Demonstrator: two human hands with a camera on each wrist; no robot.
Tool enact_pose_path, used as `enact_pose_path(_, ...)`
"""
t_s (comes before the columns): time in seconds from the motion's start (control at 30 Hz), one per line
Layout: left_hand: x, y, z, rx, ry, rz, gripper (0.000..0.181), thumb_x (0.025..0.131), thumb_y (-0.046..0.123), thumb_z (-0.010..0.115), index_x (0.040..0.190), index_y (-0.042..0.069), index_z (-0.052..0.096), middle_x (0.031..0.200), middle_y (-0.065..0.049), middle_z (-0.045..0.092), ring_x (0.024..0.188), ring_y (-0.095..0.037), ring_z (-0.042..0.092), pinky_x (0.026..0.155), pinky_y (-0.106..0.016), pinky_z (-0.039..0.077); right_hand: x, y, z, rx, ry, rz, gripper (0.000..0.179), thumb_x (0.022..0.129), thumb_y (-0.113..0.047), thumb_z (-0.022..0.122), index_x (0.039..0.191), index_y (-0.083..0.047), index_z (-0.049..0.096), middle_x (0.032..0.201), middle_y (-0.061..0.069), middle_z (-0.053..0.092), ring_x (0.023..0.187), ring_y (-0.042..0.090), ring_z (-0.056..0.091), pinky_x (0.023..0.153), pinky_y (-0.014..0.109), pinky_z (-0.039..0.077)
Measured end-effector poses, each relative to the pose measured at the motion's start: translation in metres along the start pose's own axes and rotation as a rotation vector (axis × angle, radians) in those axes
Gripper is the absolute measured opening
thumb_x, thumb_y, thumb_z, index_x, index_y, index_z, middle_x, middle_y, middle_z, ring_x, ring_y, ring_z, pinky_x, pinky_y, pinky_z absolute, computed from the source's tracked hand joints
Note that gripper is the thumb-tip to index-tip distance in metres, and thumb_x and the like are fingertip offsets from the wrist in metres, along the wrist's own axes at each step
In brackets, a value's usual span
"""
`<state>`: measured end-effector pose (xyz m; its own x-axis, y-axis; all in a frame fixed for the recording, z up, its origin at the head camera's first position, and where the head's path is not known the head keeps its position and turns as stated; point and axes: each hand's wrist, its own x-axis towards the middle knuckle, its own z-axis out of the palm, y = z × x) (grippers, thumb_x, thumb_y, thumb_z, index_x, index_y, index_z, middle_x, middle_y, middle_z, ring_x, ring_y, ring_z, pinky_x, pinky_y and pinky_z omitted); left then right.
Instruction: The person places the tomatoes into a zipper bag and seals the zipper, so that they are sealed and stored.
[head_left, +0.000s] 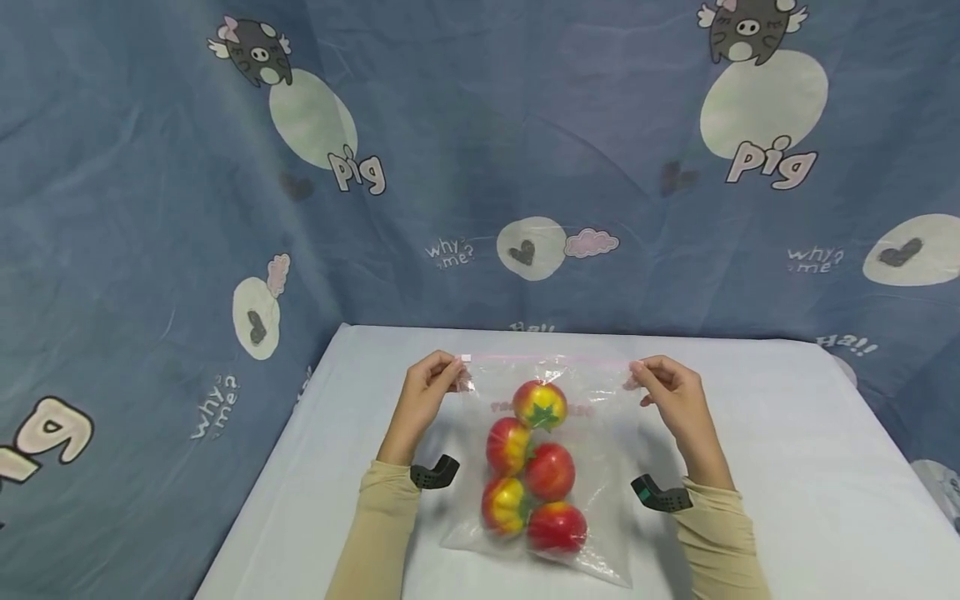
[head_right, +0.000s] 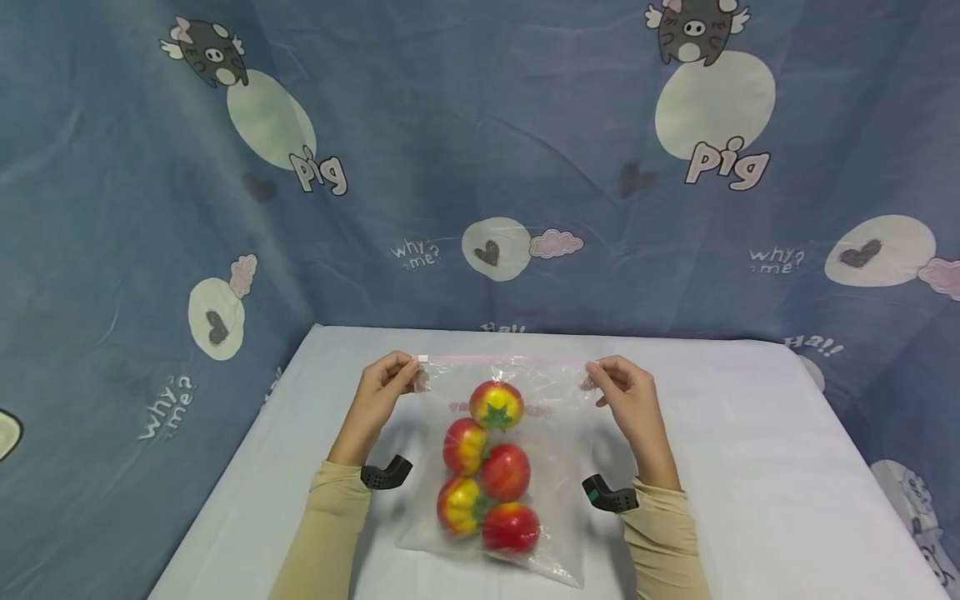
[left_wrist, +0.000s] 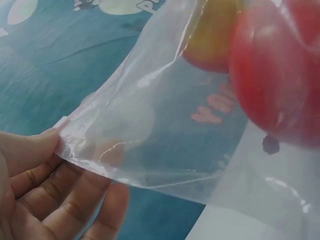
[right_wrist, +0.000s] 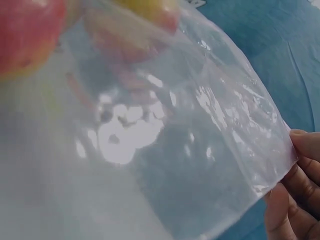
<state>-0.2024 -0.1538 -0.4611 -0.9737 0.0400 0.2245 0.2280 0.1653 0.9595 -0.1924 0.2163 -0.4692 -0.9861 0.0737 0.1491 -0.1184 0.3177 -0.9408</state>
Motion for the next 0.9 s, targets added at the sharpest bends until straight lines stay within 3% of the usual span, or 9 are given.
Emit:
enact_pose_path(0.17, -0.006, -0.002, 0.001, -0.038, 0.051, -0.020, 0.021, 0.105, 0.013, 0.059, 0.102, -0.007, 0.065, 0.097, -0.020, 0.073, 0.078, -0.005, 0.068, 0.079, -0.021, 0.060, -0.003, -0.012, 0.006, 0.040, 0.028, 0.011, 0.034, 0.102, -0.026, 0.065, 0.113, 0.006, 0.069, 0.080, -0.019, 0.071, 0.079, -0.001, 0.068, 0.063, 0.022, 0.058)
enact_pose_path(0.27, -0.007, -0.002, 0.003, -0.043, 0.069, 0.002, 0.021, 0.105, 0.013, 0.058, 0.102, -0.006, 0.065, 0.099, -0.024, 0.075, 0.079, -0.006, 0.071, 0.080, -0.021, 0.060, -0.004, -0.015, 0.009, 0.069, 0.049, 0.007, 0.033, 0.102, -0.023, 0.065, 0.112, 0.008, 0.068, 0.079, -0.018, 0.071, 0.077, 0.000, 0.069, 0.063, 0.022, 0.058)
enact_pose_path(0.43, -0.006, -0.001, 0.006, -0.067, 0.052, 0.053, 0.026, 0.107, 0.019, 0.055, 0.103, -0.006, 0.063, 0.104, -0.027, 0.077, 0.086, -0.009, 0.077, 0.085, -0.023, 0.061, -0.003, -0.008, 0.012, 0.101, 0.073, -0.002, 0.033, 0.101, -0.026, 0.067, 0.113, 0.005, 0.069, 0.080, -0.018, 0.072, 0.078, 0.000, 0.070, 0.062, 0.021, 0.058)
enact_pose_path(0.9, -0.011, 0.002, 0.011, -0.067, 0.066, 0.059, 0.029, 0.107, 0.027, 0.054, 0.101, 0.000, 0.063, 0.102, -0.021, 0.079, 0.087, -0.013, 0.078, 0.091, -0.026, 0.061, -0.003, -0.003, 0.010, 0.083, 0.074, -0.040, 0.030, 0.100, -0.030, 0.067, 0.106, -0.001, 0.070, 0.081, -0.017, 0.072, 0.078, 0.003, 0.070, 0.062, 0.021, 0.058)
